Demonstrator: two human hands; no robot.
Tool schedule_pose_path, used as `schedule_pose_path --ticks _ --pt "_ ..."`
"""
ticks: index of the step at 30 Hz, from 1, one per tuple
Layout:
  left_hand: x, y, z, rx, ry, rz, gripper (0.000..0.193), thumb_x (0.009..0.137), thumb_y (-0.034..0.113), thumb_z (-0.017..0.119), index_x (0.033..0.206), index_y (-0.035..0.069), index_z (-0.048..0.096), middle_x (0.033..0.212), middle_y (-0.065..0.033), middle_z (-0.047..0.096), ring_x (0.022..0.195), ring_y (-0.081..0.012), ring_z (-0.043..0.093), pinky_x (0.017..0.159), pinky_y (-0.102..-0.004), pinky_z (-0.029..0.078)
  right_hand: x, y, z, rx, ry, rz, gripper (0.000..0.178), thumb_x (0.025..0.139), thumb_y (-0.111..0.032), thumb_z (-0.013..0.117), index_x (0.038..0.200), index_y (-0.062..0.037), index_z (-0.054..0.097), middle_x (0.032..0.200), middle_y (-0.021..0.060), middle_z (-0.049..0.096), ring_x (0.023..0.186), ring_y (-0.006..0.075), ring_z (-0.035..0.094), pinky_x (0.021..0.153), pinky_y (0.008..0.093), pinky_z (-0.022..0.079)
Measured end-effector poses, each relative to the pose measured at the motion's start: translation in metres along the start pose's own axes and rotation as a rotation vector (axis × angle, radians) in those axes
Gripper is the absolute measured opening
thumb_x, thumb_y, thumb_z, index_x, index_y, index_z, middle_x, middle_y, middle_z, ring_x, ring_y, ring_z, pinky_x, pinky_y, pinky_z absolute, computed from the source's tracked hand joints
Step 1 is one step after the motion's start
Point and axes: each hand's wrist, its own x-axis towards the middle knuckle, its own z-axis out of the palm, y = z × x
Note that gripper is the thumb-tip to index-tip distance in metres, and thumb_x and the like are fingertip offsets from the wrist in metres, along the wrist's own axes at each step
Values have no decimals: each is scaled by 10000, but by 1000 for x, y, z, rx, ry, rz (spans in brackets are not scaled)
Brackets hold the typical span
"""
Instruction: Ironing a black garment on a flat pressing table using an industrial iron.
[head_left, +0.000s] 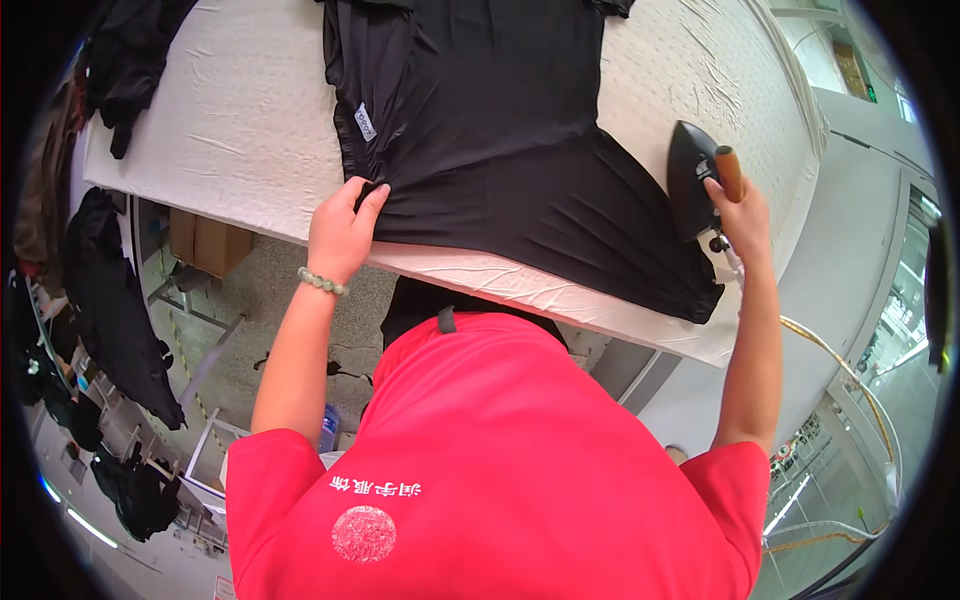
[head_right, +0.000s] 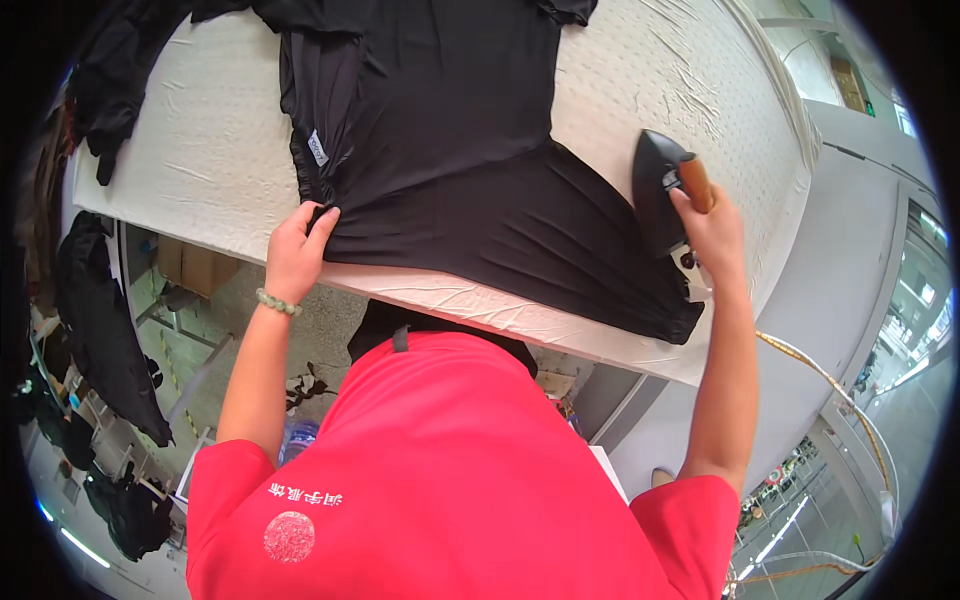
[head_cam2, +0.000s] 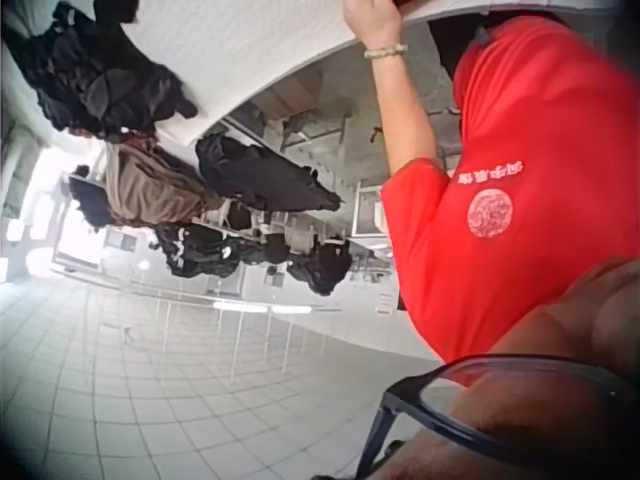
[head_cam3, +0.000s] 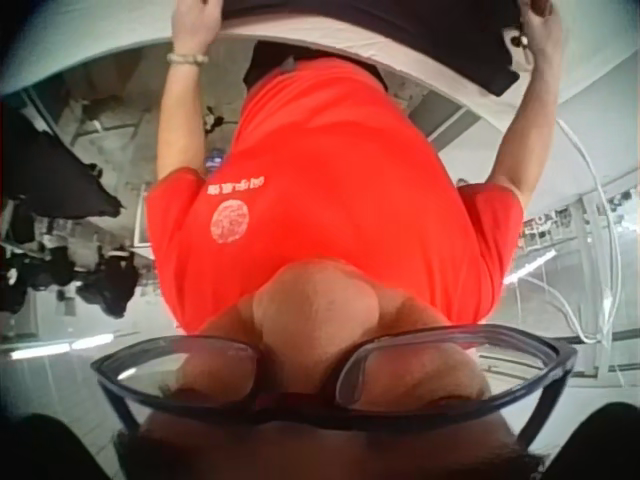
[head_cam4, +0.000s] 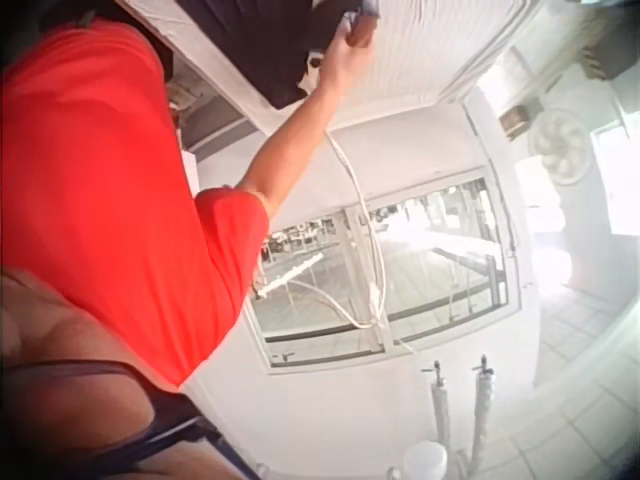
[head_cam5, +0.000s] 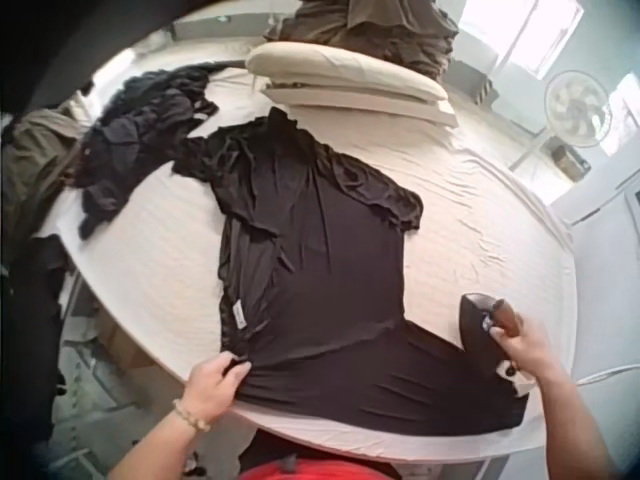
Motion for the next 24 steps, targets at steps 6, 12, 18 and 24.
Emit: schedule_pose_path --ticks 6,12,18,24 --pt "-6 -1 -4 -119 -15 20 311 1002 318 643 983 8 642 778 -193 657 716 -382 635 641 -412 476 -43 -132 65 -201 -100 -249 356 922 -299 696 1186 -63 667 929 247 719 891 434 700 764 497 558" --pt "-7 -5 -2 -135 3 30 311 1000 312 644 975 3 639 764 -195 651 693 -379 631 634 -415 477 -92 -222 104 -303 -447 -384 381 871 -267 695 1186 -64 627 838 233 717 818 425 712 737 521 567" --pt "-10 -4 -10 -196 17 52 297 996 294 653 959 0 637 728 -190 626 634 -359 601 600 -412 462 -81 -203 90 -272 -265 -281 398 827 -249 728 1174 -80 630 787 212 709 758 410 709 694 507 569" --pt "-9 -1 -14 -180 -23 38 289 995 285 658 946 1 634 716 -180 613 616 -337 584 590 -399 453 -89 -188 90 -245 -236 -273 478 789 -244 763 1220 -97 618 760 181 704 717 374 713 660 478 567"
